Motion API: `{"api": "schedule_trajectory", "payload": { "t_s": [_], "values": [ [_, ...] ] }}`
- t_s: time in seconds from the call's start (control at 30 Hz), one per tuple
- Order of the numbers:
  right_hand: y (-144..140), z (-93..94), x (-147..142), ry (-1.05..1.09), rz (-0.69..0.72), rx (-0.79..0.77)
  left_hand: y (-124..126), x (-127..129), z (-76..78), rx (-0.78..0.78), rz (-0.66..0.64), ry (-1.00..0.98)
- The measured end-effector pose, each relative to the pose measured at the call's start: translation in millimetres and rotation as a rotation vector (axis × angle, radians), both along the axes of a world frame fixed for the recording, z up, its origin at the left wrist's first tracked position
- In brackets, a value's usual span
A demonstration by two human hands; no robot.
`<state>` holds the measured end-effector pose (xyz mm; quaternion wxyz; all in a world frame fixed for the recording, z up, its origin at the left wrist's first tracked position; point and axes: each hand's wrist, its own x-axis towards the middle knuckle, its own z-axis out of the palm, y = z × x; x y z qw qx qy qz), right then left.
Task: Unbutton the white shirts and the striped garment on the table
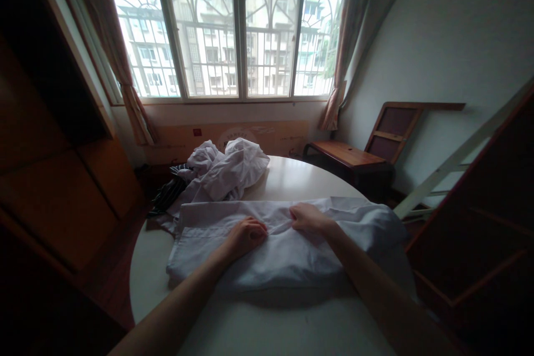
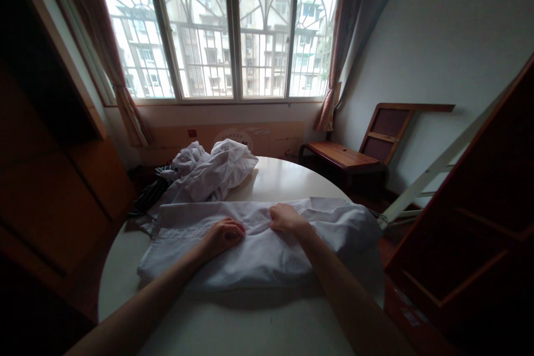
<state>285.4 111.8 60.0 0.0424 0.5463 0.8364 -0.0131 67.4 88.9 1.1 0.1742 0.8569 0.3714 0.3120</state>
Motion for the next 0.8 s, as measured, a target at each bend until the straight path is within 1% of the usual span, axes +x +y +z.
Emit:
{"api": "schedule_trajectory", "payload": {
  "t_s": [0.23, 0.33, 0.57, 0.63, 0.7, 0.8],
  "values": [
    [0, -2.2, -1, -0.023, 0.011, 0.012, 0, 3, -2.5, -0.088, -0.006, -0.037],
    [0, -1.9, -2, -0.029, 0.014, 0.018, -1, 4, -2.7, -0.094, 0.011, -0.03],
    [1, -8.8, -6, 0.016, 0.031, 0.059, -4, 3, 4.1, -0.095, 0.003, -0.004],
    [4, -12.6, -5, 0.067, 0.017, 0.064, -4, 2, 4.8, -0.097, 0.004, 0.006],
    [10, -15.3, 0, 0.169, -0.023, 0.017, -4, 1, 3.7, -0.089, 0.007, 0.011],
    [20, -13.9, 10, 0.417, -0.064, -0.17, -2, -1, 0.0, -0.079, 0.026, 0.005]
  ]
}}
